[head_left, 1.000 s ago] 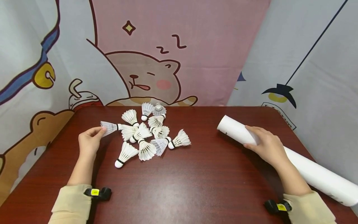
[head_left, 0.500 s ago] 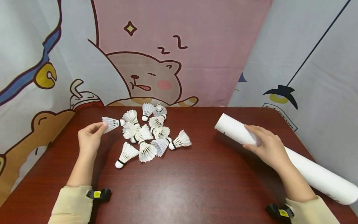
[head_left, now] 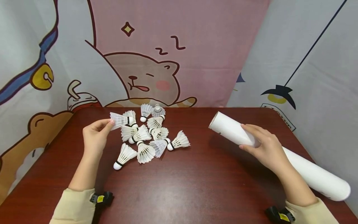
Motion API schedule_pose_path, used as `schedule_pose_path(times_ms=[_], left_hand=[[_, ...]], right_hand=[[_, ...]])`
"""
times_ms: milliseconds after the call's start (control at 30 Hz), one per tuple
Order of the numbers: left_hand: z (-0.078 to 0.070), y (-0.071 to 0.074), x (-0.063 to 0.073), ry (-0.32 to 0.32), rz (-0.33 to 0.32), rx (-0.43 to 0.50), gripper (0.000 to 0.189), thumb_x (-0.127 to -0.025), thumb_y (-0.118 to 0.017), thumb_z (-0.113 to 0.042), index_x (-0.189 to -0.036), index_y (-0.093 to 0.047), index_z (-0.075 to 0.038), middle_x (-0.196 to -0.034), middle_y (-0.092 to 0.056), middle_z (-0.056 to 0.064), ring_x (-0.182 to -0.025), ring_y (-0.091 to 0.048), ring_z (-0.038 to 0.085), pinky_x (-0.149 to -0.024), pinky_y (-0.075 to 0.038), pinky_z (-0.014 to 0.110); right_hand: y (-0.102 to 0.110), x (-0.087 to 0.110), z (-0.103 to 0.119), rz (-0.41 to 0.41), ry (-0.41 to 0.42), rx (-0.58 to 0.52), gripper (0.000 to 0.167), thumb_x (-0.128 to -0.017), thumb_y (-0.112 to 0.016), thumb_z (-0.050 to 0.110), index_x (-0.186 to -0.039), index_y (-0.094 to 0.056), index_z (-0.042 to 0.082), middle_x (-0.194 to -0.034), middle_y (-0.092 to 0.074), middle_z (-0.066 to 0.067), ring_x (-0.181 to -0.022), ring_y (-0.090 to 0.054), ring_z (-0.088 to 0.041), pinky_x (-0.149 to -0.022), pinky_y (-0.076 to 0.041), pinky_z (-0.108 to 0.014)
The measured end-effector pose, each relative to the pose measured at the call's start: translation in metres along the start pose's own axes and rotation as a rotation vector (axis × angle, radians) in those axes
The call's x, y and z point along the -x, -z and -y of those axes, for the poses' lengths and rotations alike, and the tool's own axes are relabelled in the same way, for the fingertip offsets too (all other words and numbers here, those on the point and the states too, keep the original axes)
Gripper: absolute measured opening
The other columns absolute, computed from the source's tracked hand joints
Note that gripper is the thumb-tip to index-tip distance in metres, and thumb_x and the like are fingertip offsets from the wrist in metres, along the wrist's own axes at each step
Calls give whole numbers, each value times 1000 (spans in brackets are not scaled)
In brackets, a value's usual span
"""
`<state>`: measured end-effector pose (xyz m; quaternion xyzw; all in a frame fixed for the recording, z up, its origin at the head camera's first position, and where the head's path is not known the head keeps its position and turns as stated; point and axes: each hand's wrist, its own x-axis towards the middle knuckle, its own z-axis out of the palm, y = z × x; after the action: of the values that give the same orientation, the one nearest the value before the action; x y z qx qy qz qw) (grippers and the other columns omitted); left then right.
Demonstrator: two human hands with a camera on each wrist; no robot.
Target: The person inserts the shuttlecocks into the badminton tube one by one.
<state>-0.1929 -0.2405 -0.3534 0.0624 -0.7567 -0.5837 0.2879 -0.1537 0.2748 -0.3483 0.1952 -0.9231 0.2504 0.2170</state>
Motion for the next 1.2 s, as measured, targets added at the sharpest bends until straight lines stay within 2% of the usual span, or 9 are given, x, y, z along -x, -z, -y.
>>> schedule_pose_path(times_ms=[200, 633, 800, 1000, 1200], left_hand=[[-16, -19, 15, -101, 73, 27, 16, -84, -73, -4, -93, -72, 9, -66, -62, -13, -64, -50, 6, -56, -40, 18], [-50, -52, 47, -186, 228, 138, 8, -83, -74, -3, -86, -74, 4, -75, -68, -8, -68, -55, 11, -58, -43, 20], [-53, -69, 54, -219, 275, 170, 5, -81, -74, 2, -86, -73, 5, -77, -69, 2, -68, -57, 8, -59, -44, 19], [-54, -88, 61, -230, 314, 188, 6, -82, -73, 2, -87, -73, 5, -84, -70, 15, -69, -58, 8, -55, -44, 18], [-55, -101, 66, -229, 354, 212, 6, -82, -74, 0, -87, -73, 3, -85, -69, 15, -72, -57, 9, -60, -44, 21]], right_hand=[[-1, 0, 7, -13, 33, -11, 78, -64, -89, 12, -135, -56, 16, -130, -55, -13, -112, -51, -37, -81, -36, -61], [-6, 4, 19, -10, 89, -45, 79, -61, -90, 9, -133, -59, 17, -130, -56, -9, -111, -53, -33, -84, -36, -55], [-7, 7, 23, -12, 116, -47, 78, -61, -90, 9, -132, -59, 16, -130, -57, -8, -111, -53, -31, -85, -34, -51], [-8, 10, 27, -8, 143, -55, 78, -59, -91, 10, -131, -60, 16, -129, -57, -7, -111, -53, -28, -85, -32, -46], [-9, 11, 30, -6, 174, -60, 80, -58, -91, 11, -131, -60, 16, -129, -57, -6, -110, -53, -26, -83, -32, -41]])
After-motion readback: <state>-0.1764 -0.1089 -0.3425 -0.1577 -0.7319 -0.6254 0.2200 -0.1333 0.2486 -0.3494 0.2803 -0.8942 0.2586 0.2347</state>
